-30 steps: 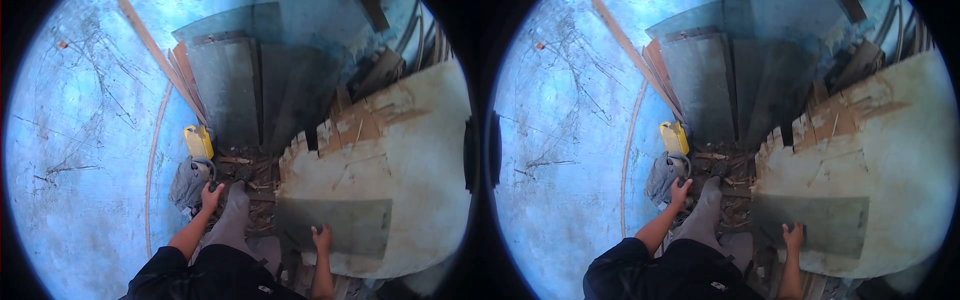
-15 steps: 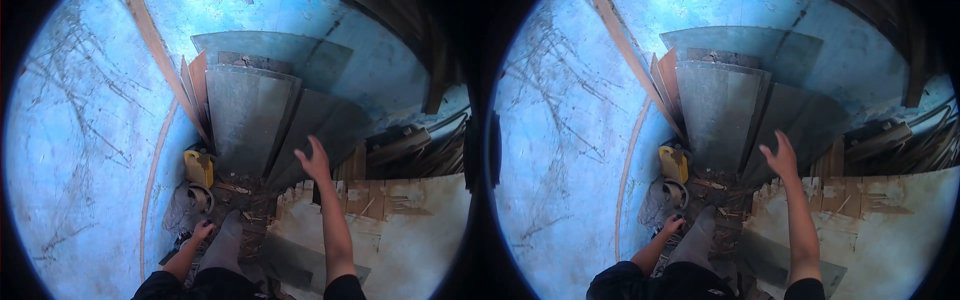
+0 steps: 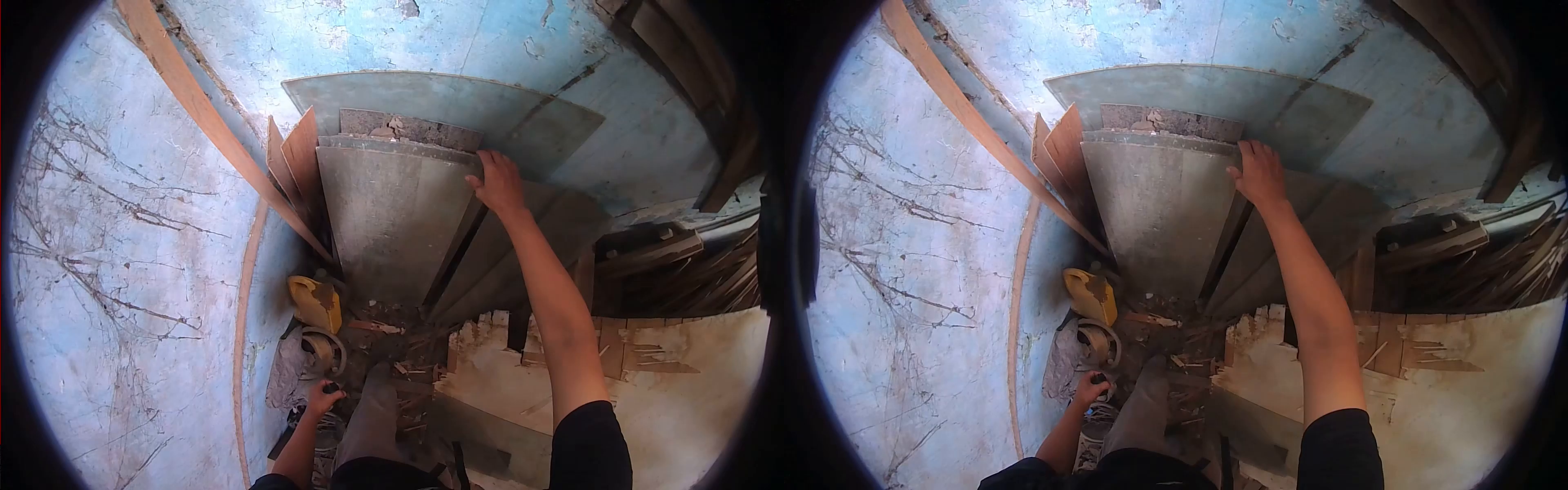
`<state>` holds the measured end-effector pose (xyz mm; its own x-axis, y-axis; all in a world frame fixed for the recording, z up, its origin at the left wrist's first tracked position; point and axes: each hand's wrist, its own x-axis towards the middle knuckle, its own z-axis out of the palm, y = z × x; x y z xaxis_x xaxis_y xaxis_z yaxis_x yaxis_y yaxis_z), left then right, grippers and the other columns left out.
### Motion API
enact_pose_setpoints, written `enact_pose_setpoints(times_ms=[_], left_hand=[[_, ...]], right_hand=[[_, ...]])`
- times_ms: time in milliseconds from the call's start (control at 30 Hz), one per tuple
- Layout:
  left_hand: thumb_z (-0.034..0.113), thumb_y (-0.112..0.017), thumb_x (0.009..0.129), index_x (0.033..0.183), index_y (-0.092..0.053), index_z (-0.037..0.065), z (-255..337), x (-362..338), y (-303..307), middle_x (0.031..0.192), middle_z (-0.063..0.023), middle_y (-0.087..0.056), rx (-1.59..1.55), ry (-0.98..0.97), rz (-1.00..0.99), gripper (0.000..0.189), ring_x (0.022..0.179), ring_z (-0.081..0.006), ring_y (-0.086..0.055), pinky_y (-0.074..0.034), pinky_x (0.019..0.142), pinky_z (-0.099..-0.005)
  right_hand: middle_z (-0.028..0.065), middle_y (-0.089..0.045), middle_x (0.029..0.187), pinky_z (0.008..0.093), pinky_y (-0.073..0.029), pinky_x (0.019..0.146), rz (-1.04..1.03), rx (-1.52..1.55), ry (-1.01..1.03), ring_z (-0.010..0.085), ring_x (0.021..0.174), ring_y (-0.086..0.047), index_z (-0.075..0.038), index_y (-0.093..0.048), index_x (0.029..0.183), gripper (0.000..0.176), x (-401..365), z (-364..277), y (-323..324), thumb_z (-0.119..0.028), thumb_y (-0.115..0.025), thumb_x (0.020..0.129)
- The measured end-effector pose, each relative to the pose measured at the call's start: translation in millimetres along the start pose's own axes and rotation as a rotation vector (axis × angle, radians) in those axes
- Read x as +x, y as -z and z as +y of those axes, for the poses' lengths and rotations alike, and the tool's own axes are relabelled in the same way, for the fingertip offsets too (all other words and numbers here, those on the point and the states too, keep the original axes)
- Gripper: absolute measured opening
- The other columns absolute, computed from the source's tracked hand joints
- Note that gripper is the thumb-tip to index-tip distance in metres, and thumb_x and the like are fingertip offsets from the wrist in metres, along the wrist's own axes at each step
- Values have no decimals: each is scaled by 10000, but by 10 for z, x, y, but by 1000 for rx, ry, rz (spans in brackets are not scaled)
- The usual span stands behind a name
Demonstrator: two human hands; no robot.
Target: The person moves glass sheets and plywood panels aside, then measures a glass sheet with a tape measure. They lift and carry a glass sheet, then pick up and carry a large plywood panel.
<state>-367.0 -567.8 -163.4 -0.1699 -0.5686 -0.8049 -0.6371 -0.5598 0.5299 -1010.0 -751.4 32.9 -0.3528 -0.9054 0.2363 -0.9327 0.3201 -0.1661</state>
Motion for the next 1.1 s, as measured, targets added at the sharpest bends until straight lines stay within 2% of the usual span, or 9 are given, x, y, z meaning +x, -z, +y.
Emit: enact_pose_setpoints(times_ms=[167, 367, 500, 600, 667, 800, 900, 1000, 1100], left_hand=[[404, -885, 637, 1143, -682, 17, -217, 266, -80, 1094, -188, -723, 204, 0, -71, 669, 1061, -305, -688, -512, 941, -393], [448, -843, 669, 1183, -676, 34, 171, 242, -171, 1163, -220, -701, 348, -106, -98, 681, 1132, -355, -662, -497, 974, -439], [442, -836, 676, 1178, -679, 34, 260, 206, -133, 1152, -219, -703, 330, -156, -90, 665, 1119, -364, -668, -505, 958, -442], [366, -830, 698, 1159, -683, 40, 66, 332, -137, 1124, -195, -710, 250, -93, -80, 583, 1079, -330, -683, -516, 929, -417], [263, -800, 737, 1126, -683, 37, 66, 385, -137, 1090, -153, -711, -49, -19, -150, 465, 1028, -270, -690, -523, 904, -379], [163, -753, 760, 1108, -668, 30, 848, 491, -152, 1079, -93, -702, -37, -313, -103, 383, 1039, -205, -666, -502, 940, -344], [117, -738, 747, 1120, -662, 37, 1748, 630, -82, 1079, -73, -695, 17, -657, -53, 389, 1071, -194, -649, -482, 977, -337], [97, -726, 744, 1117, -660, 34, 2416, 726, -6, 1064, -76, -693, -14, -747, -30, 384, 1051, -188, -650, -483, 963, -327], [87, -713, 745, 1118, -652, 26, 2736, 797, 55, 1044, -69, -689, -45, -798, -24, 383, 1035, -174, -645, -480, 949, -318]], right_hand=[[133, -611, 1247, 452, -447, 1037, 105, 17, 56, 332, 1212, -560, -41, -640, 1252, 524, 103, -120, -16, -275, -815, 816], [115, -600, 1213, 462, -460, 1002, 241, -35, 156, 322, 1174, -565, -43, -658, 1220, 462, 104, -555, -33, -228, -804, 822], [118, -596, 1240, 457, -459, 1011, 286, 30, 235, 323, 1194, -558, -50, -652, 1241, 457, 126, -716, -178, -182, -785, 824], [131, -589, 1268, 454, -442, 1059, 84, 70, 307, 328, 1237, -541, -33, -613, 1308, 517, 30, -780, -393, -148, -761, 826], [141, -576, 1311, 456, -431, 1087, 211, -118, 263, 327, 1266, -525, 8, -559, 1359, 580, -30, -825, -630, -139, -744, 829], [159, -550, 1347, 467, -400, 1123, 212, -254, 232, 334, 1294, -503, 39, -501, 1396, 631, -81, -863, -764, -145, -733, 838], [203, -504, 1396, 464, -365, 1146, 210, -91, 173, 381, 1315, -469, 16, -456, 1442, 731, 11, -939, -584, -178, -775, 814], [208, -527, 1303, 473, -378, 1110, 317, -176, 103, 382, 1240, -500, 6, -499, 1389, 698, 171, -938, -470, -210, -800, 797], [161, -544, 1213, 464, -399, 1093, 120, -132, 51, 346, 1195, -521, -8, -535, 1309, 610, 226, -878, -428, -215, -802, 800]])
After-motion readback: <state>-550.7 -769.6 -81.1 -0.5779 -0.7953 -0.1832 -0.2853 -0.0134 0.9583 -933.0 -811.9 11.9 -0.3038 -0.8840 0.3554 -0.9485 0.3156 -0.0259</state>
